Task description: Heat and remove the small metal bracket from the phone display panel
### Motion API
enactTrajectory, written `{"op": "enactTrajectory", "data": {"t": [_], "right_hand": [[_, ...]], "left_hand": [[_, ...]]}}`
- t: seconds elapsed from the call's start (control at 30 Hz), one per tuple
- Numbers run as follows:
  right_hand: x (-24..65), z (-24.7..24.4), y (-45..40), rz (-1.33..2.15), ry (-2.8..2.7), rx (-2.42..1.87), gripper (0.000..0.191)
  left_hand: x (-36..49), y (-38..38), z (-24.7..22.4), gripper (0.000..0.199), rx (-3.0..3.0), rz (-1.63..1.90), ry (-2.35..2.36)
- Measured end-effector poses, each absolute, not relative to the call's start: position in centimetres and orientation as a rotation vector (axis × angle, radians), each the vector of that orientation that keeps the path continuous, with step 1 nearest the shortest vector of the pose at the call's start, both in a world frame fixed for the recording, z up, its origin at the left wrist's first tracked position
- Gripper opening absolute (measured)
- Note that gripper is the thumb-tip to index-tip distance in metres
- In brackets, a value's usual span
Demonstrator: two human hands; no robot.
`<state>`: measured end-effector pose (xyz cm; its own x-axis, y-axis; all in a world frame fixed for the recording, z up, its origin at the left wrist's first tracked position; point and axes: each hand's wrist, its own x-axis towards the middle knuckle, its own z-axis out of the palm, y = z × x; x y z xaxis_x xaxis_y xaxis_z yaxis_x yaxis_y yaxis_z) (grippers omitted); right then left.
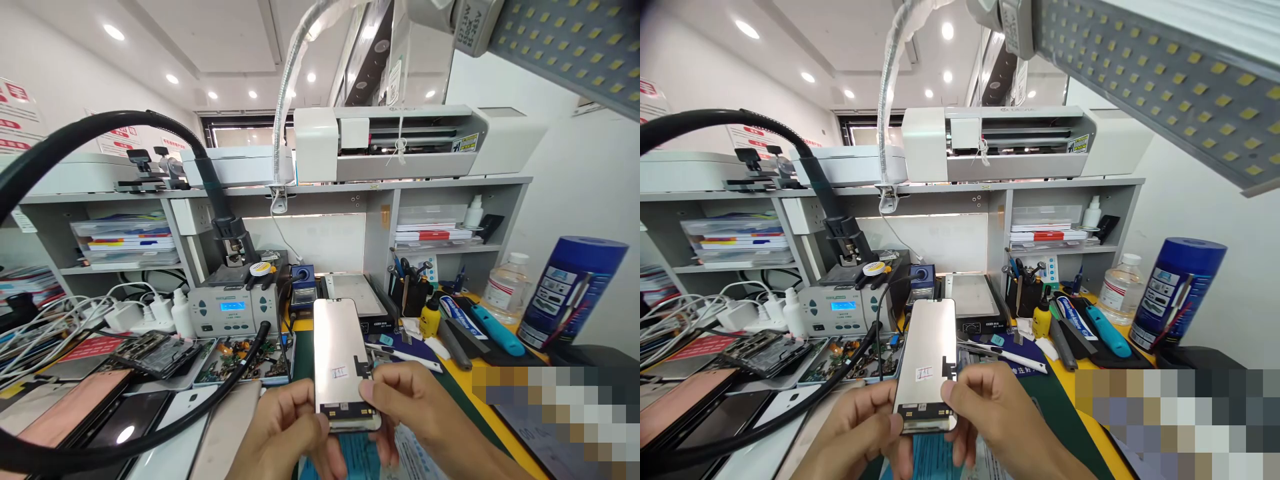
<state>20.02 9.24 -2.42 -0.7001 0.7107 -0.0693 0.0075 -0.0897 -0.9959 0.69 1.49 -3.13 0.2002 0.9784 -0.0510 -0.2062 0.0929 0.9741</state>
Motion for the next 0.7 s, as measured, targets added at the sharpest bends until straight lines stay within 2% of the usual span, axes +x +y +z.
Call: {"op": "enactTrajectory", "data": {"t": [0.17, 0.33, 0.7], "right_hand": [[20.2, -2.1, 9.3, 1.707, -1.801, -0.824, 0.044], [20.2, -1.9, 9.5, 1.73, -1.755, -0.785, 0.045], [21.4, -1.9, 11.3, 1.765, -1.82, -0.569, 0.034]], "left_hand": [[0.8, 1.5, -3.3, 0.041, 1.15, 1.13, 0.963], [0.9, 1.5, -3.4, 0.04, 1.184, 1.135, 0.966], [0.8, 1.6, -3.9, 0.048, 1.284, 1.122, 1.036]]}}
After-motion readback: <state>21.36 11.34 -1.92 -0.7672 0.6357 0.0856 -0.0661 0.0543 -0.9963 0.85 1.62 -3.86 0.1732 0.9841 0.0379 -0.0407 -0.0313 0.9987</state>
